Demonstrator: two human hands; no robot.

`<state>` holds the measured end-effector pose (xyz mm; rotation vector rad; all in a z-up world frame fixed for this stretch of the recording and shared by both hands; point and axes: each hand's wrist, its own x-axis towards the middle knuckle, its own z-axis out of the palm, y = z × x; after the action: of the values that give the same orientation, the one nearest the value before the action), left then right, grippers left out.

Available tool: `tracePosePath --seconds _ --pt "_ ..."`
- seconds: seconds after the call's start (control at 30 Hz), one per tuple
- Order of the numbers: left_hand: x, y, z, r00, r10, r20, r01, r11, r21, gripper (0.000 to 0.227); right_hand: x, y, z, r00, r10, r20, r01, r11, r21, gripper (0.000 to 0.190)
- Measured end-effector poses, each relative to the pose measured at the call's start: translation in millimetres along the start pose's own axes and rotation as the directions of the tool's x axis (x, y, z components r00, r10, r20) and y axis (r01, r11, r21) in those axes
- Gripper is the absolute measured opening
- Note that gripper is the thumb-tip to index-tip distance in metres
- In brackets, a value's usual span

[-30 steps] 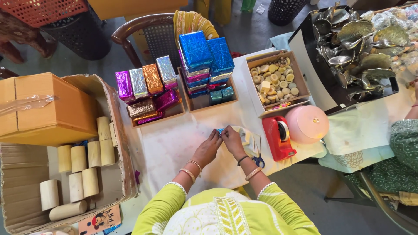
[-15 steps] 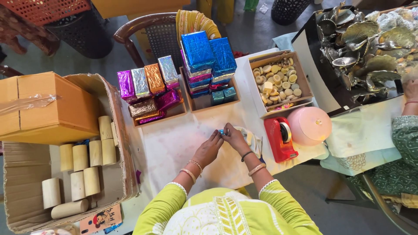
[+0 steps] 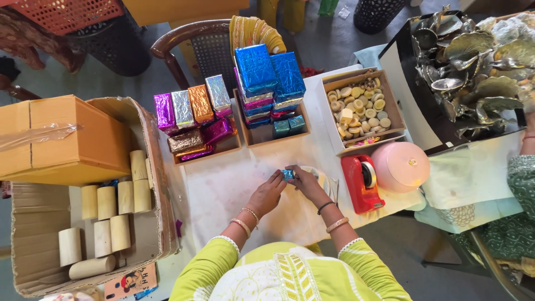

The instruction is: The recorder is wrapping small cylindrical products in foil and paper packaging at a workstation.

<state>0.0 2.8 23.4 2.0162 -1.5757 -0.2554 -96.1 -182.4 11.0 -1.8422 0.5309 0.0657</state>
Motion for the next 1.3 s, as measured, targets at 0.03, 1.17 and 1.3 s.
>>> tracePosePath --seconds 0.03,1.17,1.3 --pt "1 1 0 1.0 -0.013 0.009 0.013 1.0 -0.012 0.039 1 3 0 1.0 0.002 0.006 -0.002 1.0 -0.002 0.041" --pt "-44 -37 117 0.676 -0.686 0.268 0.465 0.115 -0.878 0.044 -48 68 24 0.94 0.337 0.059 -0.316 0.792 0.522 0.054" --pt "-50 -33 125 0.664 -0.635 0.395 0.44 -0.095 -0.893 0.05 -46 96 38 0.963 0.269 -0.009 -0.232 0.846 0.481 0.059"
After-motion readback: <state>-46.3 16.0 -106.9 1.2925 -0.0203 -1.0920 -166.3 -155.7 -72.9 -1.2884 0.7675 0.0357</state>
